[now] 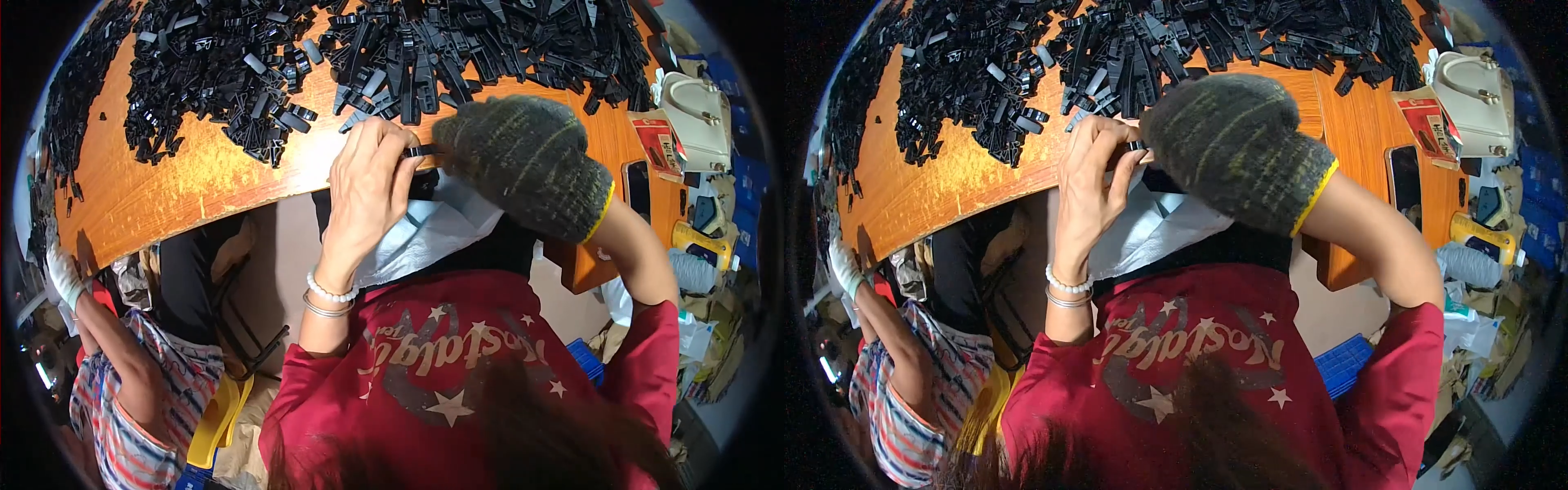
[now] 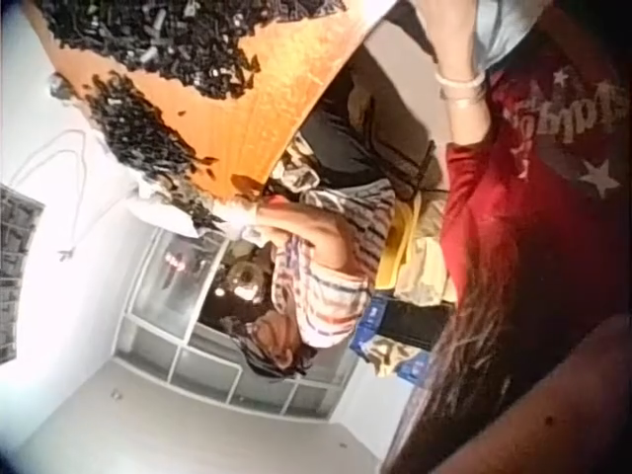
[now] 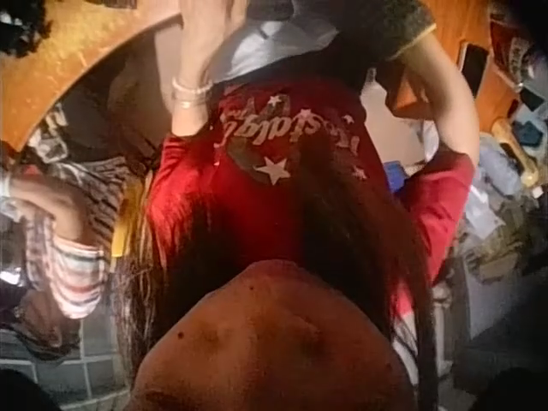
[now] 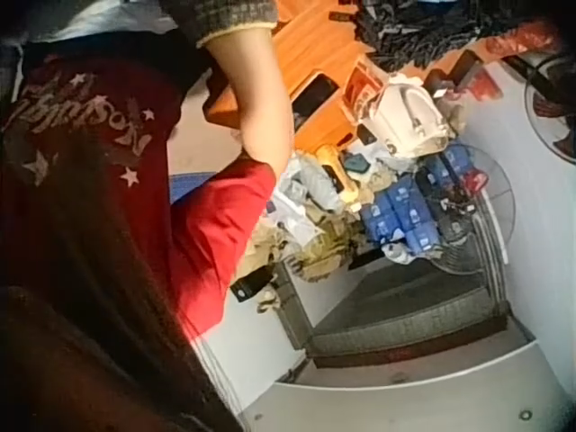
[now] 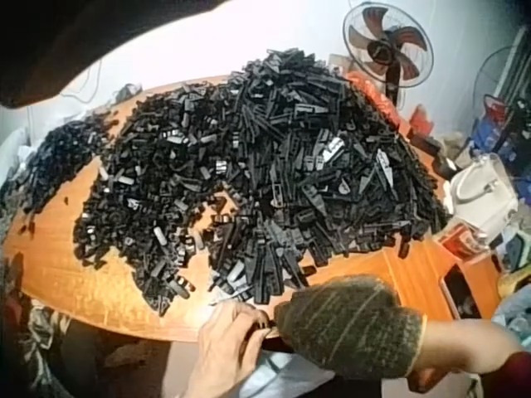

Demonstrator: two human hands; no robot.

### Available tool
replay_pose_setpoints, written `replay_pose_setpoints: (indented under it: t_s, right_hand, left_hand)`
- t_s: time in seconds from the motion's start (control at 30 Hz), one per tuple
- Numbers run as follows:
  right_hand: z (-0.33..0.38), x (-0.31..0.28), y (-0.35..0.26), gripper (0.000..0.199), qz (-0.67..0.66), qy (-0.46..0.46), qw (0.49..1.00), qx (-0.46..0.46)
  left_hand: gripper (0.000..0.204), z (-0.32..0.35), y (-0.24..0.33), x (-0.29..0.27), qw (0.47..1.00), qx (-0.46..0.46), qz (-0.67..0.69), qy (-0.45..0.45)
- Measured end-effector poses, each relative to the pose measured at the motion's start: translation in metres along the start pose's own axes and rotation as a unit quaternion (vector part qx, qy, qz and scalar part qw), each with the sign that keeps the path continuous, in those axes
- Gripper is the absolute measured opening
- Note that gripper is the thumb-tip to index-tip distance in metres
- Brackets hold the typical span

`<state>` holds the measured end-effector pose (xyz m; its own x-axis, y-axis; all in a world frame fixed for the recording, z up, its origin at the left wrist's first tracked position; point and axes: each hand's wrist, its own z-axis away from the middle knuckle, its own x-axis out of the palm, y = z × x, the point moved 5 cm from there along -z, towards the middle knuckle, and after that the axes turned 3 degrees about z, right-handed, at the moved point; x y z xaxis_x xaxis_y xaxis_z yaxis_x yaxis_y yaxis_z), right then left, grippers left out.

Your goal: Assembling small black plastic components by snapping pieces together at a workbench.

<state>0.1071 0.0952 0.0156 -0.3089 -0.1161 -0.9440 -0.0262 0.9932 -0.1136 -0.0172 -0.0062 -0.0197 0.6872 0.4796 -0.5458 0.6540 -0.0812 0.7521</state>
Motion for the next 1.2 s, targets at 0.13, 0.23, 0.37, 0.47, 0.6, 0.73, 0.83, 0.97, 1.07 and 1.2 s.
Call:
replay_pose_setpoints:
  t_s: [0.13, 0.23, 0.37, 0.47, 0.6, 0.73, 0.83, 0.97, 1.07, 1.2]
  right_hand:
    - [-0.011, 0.005, -0.003, 0.026, 0.006, -0.041, 0.999, -0.009]
    - [-0.019, 0.006, -0.006, 0.027, 0.005, -0.071, 0.997, -0.021]
    - [-0.033, 0.001, -0.01, 0.028, -0.002, -0.111, 0.993, -0.031]
    - [-0.026, 0.002, -0.006, 0.026, -0.012, -0.029, 0.998, -0.05]
    - [-0.018, 0.003, -0.01, 0.023, -0.037, -0.14, 0.982, 0.123]
    - [0.016, -0.022, -0.023, 0.032, -0.11, 0.023, 0.983, 0.145]
    - [0.025, -0.024, -0.019, 0.03, -0.245, -0.014, 0.938, 0.244]
    - [0.038, -0.005, -0.019, 0.03, -0.489, 0.033, 0.818, 0.301]
    - [0.036, -0.004, -0.024, 0.029, -0.41, 0.027, 0.872, 0.266]
    - [0.039, 0.004, -0.023, 0.03, -0.467, 0.021, 0.836, 0.288]
  left_hand:
    - [0.021, -0.002, -0.001, -0.001, 1.0, 0.02, 0.004, 0.014]
    - [0.025, -0.001, -0.001, -0.001, 1.0, 0.015, 0.013, 0.018]
    - [0.022, -0.001, -0.001, 0.001, 0.996, 0.054, 0.043, 0.063]
    - [0.022, -0.001, -0.001, 0.001, 0.998, 0.034, 0.025, 0.044]
    - [0.016, 0.003, -0.005, -0.002, 0.998, 0.003, 0.052, 0.039]
    - [0.017, 0.019, -0.003, -0.011, 0.991, -0.048, 0.125, 0.03]
    - [0.013, 0.03, -0.004, -0.008, 0.847, -0.192, 0.496, 0.006]
    - [0.028, 0.044, -0.018, 0.01, 0.708, -0.241, 0.664, -0.008]
    - [0.048, 0.048, -0.011, 0.015, 0.595, -0.246, 0.763, -0.045]
    - [0.038, 0.051, -0.002, 0.016, 0.654, -0.255, 0.712, -0.016]
